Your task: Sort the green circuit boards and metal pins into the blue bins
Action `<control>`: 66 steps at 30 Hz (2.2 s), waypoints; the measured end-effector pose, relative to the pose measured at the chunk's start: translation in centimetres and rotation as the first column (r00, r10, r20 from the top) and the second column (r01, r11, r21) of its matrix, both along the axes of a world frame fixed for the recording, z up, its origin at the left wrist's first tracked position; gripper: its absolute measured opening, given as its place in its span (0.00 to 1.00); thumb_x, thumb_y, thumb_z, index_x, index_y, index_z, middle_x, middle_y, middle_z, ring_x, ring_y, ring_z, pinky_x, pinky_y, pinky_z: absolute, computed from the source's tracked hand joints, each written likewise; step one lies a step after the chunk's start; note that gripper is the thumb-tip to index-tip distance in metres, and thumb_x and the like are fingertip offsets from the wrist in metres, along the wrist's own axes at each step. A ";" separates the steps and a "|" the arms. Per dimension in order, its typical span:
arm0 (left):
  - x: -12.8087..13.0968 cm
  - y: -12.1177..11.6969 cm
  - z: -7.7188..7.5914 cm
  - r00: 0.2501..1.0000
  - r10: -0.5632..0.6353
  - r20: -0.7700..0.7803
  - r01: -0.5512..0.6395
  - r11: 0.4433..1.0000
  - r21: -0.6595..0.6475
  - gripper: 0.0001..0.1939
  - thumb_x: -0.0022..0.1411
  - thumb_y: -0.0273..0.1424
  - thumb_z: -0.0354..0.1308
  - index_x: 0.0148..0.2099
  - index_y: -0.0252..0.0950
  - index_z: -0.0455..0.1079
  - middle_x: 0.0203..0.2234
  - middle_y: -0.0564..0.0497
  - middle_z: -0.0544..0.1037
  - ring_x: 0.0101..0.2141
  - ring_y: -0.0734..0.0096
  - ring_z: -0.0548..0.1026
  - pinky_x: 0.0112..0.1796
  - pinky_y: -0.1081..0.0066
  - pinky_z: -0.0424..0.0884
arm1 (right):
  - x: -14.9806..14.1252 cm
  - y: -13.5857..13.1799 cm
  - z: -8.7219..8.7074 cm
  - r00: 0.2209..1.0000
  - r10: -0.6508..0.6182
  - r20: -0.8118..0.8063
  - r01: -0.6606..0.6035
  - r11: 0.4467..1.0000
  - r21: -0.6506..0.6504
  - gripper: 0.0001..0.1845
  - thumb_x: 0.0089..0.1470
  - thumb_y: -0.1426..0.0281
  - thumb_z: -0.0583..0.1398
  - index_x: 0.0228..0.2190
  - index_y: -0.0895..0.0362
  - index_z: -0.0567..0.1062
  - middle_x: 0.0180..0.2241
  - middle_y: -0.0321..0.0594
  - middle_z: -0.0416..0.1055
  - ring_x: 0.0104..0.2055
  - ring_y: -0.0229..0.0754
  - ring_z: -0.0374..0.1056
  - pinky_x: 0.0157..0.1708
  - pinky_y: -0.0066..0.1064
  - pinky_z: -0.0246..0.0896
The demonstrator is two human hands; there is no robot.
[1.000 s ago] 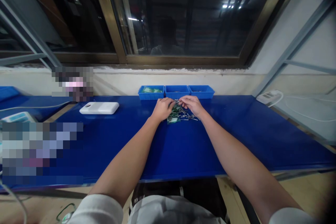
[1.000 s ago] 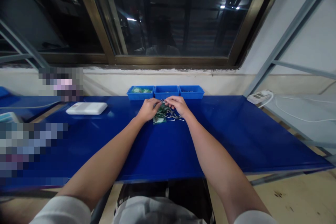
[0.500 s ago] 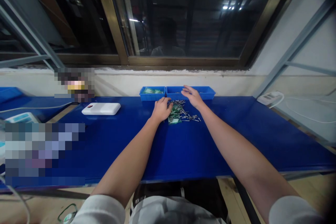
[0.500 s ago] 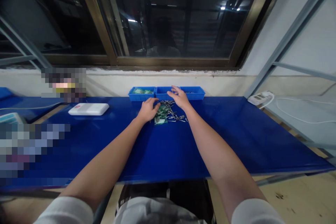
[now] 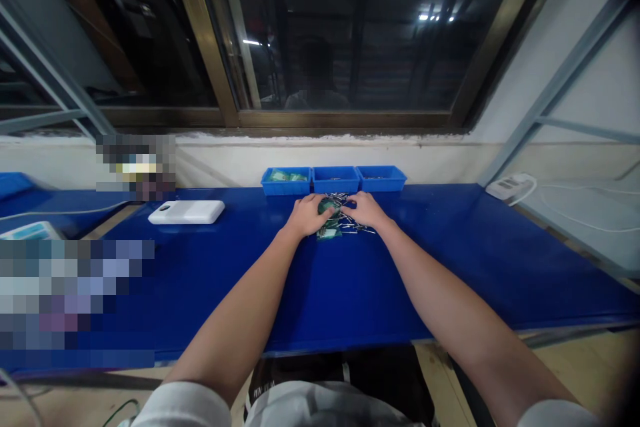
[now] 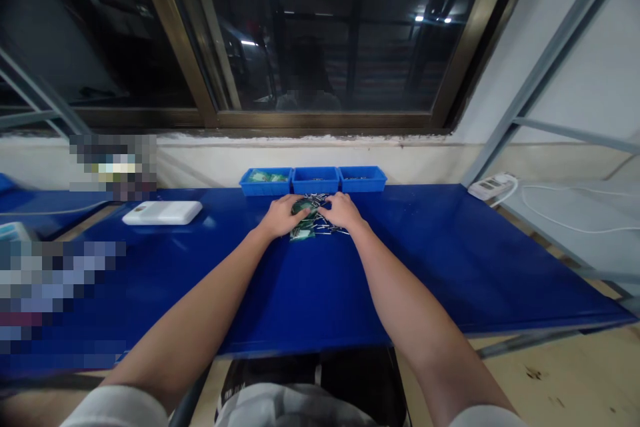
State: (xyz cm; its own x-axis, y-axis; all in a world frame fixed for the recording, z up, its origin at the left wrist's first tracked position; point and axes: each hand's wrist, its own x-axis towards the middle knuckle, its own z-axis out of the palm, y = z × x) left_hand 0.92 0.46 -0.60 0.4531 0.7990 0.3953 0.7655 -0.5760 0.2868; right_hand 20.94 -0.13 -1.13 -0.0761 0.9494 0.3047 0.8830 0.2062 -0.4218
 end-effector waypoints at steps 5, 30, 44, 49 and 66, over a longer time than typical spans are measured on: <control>0.1 0.4 -0.7 0.997 -0.052 -0.049 0.049 0.997 -0.052 0.28 0.59 0.49 0.47 0.55 0.38 0.64 0.53 0.44 0.69 0.54 0.58 0.65 0.52 0.61 0.60 | -0.5 0.3 -0.2 0.999 0.028 0.025 -0.027 1.000 -0.013 0.14 0.50 0.59 0.58 0.32 0.56 0.77 0.36 0.44 0.70 0.41 0.43 0.65 0.43 0.31 0.56; 1.0 -0.9 1.1 0.985 -0.154 0.080 0.137 0.973 0.186 0.13 0.65 0.36 0.46 0.41 0.38 0.71 0.37 0.49 0.77 0.42 0.66 0.72 0.45 0.64 0.59 | -1.9 -0.8 1.3 0.574 0.157 -0.804 -0.225 0.974 0.029 0.11 0.48 0.62 0.59 0.24 0.57 0.66 0.20 0.35 0.69 0.17 0.31 0.58 0.16 0.24 0.52; 0.8 -0.5 0.8 0.989 -0.117 0.087 0.098 0.976 0.196 0.12 0.65 0.32 0.46 0.38 0.36 0.71 0.34 0.49 0.77 0.38 0.66 0.73 0.42 0.65 0.60 | -2.0 -1.1 1.6 0.493 0.163 -0.855 -0.251 0.967 0.039 0.14 0.41 0.61 0.64 0.25 0.57 0.68 0.22 0.35 0.70 0.19 0.31 0.59 0.19 0.25 0.54; 0.7 -0.3 0.7 0.997 -0.073 0.026 0.067 0.980 0.190 0.14 0.65 0.33 0.45 0.36 0.36 0.71 0.32 0.48 0.77 0.37 0.66 0.73 0.41 0.65 0.61 | -1.6 -1.3 1.9 0.547 0.214 -0.809 -0.274 0.959 0.069 0.12 0.38 0.63 0.65 0.25 0.58 0.73 0.21 0.35 0.70 0.21 0.33 0.61 0.23 0.27 0.56; 0.5 -0.5 0.7 0.994 0.037 0.102 -0.054 0.985 0.162 0.15 0.63 0.34 0.46 0.50 0.37 0.66 0.44 0.45 0.74 0.48 0.60 0.68 0.47 0.60 0.59 | 1.0 0.4 1.0 0.649 0.039 -0.760 0.145 0.974 0.174 0.10 0.42 0.65 0.59 0.22 0.58 0.77 0.23 0.38 0.74 0.30 0.42 0.68 0.34 0.32 0.61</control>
State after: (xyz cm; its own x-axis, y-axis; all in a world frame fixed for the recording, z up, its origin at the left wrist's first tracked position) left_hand 1.37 -0.05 0.10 0.3702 0.7384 0.5637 0.7647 -0.5868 0.2663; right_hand 21.97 0.23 -0.13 0.3160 0.8536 0.4141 0.2878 0.3297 -0.8992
